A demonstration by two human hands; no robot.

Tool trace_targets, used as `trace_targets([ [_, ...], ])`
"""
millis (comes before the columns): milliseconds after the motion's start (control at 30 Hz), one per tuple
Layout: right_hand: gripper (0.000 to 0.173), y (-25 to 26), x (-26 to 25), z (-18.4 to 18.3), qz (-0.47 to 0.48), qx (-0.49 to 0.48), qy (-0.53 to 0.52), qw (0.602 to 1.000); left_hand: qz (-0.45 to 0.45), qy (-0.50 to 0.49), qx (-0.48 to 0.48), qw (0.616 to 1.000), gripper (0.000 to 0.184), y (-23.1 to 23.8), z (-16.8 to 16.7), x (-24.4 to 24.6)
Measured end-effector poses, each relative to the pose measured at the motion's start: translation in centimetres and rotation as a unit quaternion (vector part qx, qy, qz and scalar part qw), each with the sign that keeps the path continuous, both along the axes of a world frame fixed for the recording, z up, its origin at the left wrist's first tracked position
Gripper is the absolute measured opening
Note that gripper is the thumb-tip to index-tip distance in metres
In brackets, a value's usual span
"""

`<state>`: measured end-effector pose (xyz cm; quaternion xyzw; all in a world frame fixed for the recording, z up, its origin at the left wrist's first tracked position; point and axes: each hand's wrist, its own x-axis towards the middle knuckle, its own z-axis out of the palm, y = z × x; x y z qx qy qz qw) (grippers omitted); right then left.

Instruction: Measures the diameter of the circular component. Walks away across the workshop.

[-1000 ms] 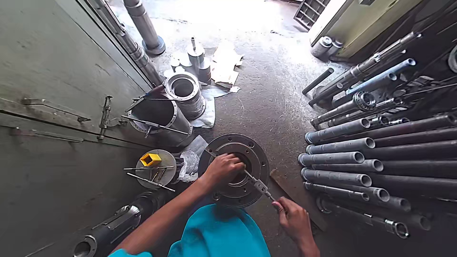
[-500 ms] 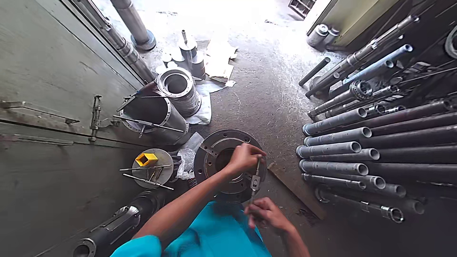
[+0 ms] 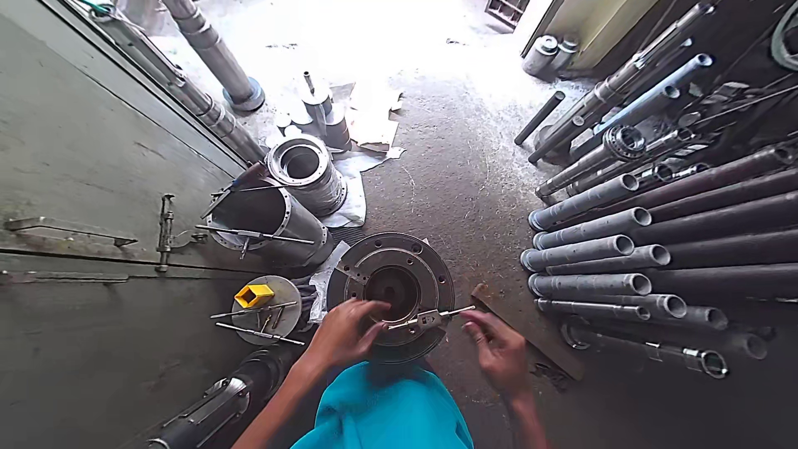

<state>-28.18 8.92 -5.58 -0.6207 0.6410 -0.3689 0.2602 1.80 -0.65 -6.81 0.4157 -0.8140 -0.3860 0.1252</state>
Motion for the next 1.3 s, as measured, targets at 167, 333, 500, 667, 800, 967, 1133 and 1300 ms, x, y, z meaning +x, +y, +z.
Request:
trace_targets([
  [167, 0.036, -3.5, -3.7, -1.2, 0.097, 0.123, 0.156, 0.975, 0.094, 0.016, -0.147, 0.984, 0.028, 5.4, -1.4, -0.7],
  [333, 0.042, -0.4, -0.7, -1.6, 0.032, 0.144, 0.201, 0.968, 0.079, -0.011, -0.250, 0.965, 0.025, 1.3, -2.2, -1.1],
  [500, 0.041, 4.7, 6.3, -0.9, -0.065, 0.145, 0.272, 0.949, -0.053, 0.042, -0.281, 0.957, 0.024, -7.9, -3.8, -5.0],
  [667, 0.036, 3.0, 1.5, 0.7, 0.036, 0.255, 0.213, 0.943, -0.044, 0.032, -0.235, 0.971, 0.022, -6.0, -2.7, -3.4],
  [800, 0.024, -1.5, -2.4, 1.0, 0.089, 0.240, 0.193, 0.947, 0.110, 0.017, -0.195, 0.975, 0.030, 1.9, -2.3, -2.3],
  [967, 0.024, -4.7, -3.3, 1.1, 0.106, 0.226, 0.217, 0.944, 0.205, 0.051, -0.116, 0.971, 0.027, 6.5, -2.0, -2.1],
  [1133, 0.031, -1.1, -3.7, 1.0, 0.147, 0.341, 0.051, 0.927, 0.274, 0.173, 0.106, 0.940, 0.017, 0.1, -1.3, -4.6],
  [1300, 0.033, 1.3, 3.1, -1.7, 0.155, 0.413, -0.345, 0.829, 0.125, 0.087, 0.238, 0.959, 0.018, -7.0, 1.1, -13.4],
])
